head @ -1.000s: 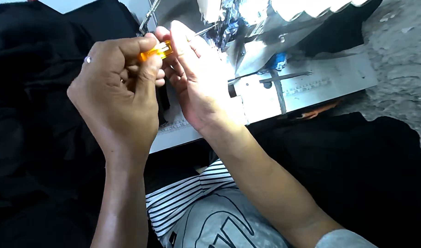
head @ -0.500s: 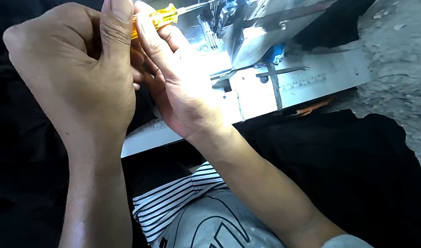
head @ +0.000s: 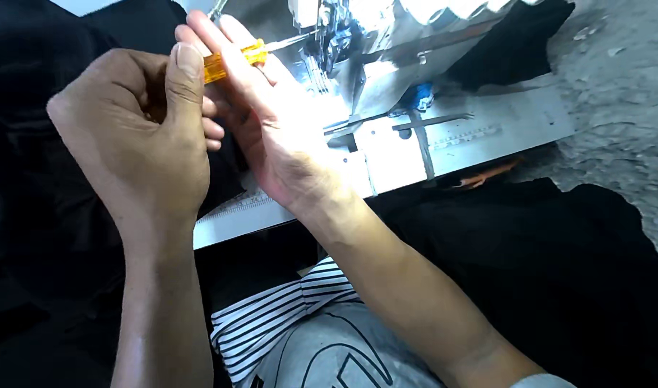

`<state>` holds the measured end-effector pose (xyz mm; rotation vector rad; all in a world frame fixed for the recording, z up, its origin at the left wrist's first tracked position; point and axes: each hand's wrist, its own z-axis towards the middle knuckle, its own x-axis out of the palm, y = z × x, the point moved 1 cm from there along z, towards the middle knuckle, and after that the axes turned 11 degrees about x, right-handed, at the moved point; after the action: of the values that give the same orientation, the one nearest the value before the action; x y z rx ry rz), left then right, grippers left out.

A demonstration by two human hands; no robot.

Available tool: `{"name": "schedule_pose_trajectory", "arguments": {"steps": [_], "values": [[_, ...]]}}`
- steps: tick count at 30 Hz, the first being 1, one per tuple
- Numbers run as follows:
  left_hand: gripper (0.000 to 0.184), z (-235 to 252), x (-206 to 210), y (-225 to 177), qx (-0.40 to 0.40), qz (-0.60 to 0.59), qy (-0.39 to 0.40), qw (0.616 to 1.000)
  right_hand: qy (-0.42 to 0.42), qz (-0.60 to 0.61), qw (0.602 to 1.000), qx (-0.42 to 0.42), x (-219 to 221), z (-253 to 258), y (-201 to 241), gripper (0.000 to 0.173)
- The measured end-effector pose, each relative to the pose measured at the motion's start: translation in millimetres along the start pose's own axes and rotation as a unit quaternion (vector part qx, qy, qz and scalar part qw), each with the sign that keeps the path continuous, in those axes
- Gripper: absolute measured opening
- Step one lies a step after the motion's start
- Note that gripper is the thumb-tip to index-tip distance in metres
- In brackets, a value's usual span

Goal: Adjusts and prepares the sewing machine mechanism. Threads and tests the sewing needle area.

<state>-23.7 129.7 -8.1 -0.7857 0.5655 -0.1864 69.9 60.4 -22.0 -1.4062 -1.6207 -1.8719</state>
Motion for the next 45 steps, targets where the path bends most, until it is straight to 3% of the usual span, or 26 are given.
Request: {"name": "schedule_pose_trajectory", "arguments": {"steps": [6, 9, 13, 15, 17, 18, 21, 25, 27, 28, 30, 32, 36, 38, 40, 43, 45], "values": [[0.031, -3, -5, -4, 0.075, -0.022, 0.035, 0.996, -0.05, 0.004, 0.999, -0.018, 1, -1, 5, 0.028], [0.017, -1, 1, -7, 0.037, 0.016, 0.005, 0.999, -0.016, 0.024, 1.0, -0.004, -5, 2, 15, 0.034], [0.026, 0, 5, -7, -0.008, 0.04, -0.003, 0.999, -0.012, -0.004, 1.0, -0.017, -8, 2, 19, 0.039], [0.022, -3, 3, -7, 0.022, 0.026, 0.02, 0.999, -0.026, -0.015, 0.999, -0.023, -7, 1, 19, 0.035], [0.034, -4, 3, -10, 0.06, 0.007, 0.054, 0.997, -0.045, -0.009, 0.999, -0.022, -5, 2, 20, 0.035], [0.031, -4, 6, -11, 0.071, 0.004, 0.049, 0.996, -0.049, -0.006, 0.999, -0.022, -6, 3, 20, 0.035], [0.018, -2, 14, -12, 0.04, 0.051, 0.013, 0.998, -0.029, 0.01, 0.999, -0.024, -11, 4, 23, 0.035], [0.034, 0, 20, -12, -0.012, 0.105, -0.002, 0.994, -0.026, 0.003, 0.999, -0.028, -13, 4, 24, 0.039], [0.026, -2, 16, -12, 0.037, 0.077, 0.026, 0.996, -0.042, 0.006, 0.999, -0.03, -11, 4, 25, 0.038], [0.031, -3, 15, -12, 0.066, 0.051, 0.047, 0.995, -0.051, 0.003, 0.998, -0.03, -10, 4, 25, 0.037], [0.027, -2, 18, -11, 0.095, 0.019, 0.034, 0.995, -0.054, -0.017, 0.998, -0.035, -10, 4, 25, 0.037], [0.015, 1, 24, -9, 0.069, 0.015, -0.005, 0.998, -0.037, -0.034, 0.998, -0.034, -12, 4, 24, 0.04], [0.038, 4, 31, -9, -0.017, 0.041, -0.019, 0.999, -0.023, -0.037, 0.998, -0.039, -15, 2, 28, 0.04], [0.027, 2, 25, -11, 0.012, 0.046, 0.028, 0.998, -0.04, -0.024, 0.998, -0.042, -14, 2, 29, 0.038], [0.034, 1, 21, -14, 0.063, 0.062, 0.077, 0.993, -0.055, -0.018, 0.998, -0.038, -12, 4, 29, 0.038], [0.018, 3, 29, -14, 0.101, 0.087, 0.016, 0.991, -0.049, -0.025, 0.998, -0.043, -12, 4, 27, 0.038], [0.019, 5, 32, -14, 0.08, 0.095, 0.002, 0.992, -0.031, -0.008, 0.998, -0.053, -16, 4, 27, 0.04]]}}
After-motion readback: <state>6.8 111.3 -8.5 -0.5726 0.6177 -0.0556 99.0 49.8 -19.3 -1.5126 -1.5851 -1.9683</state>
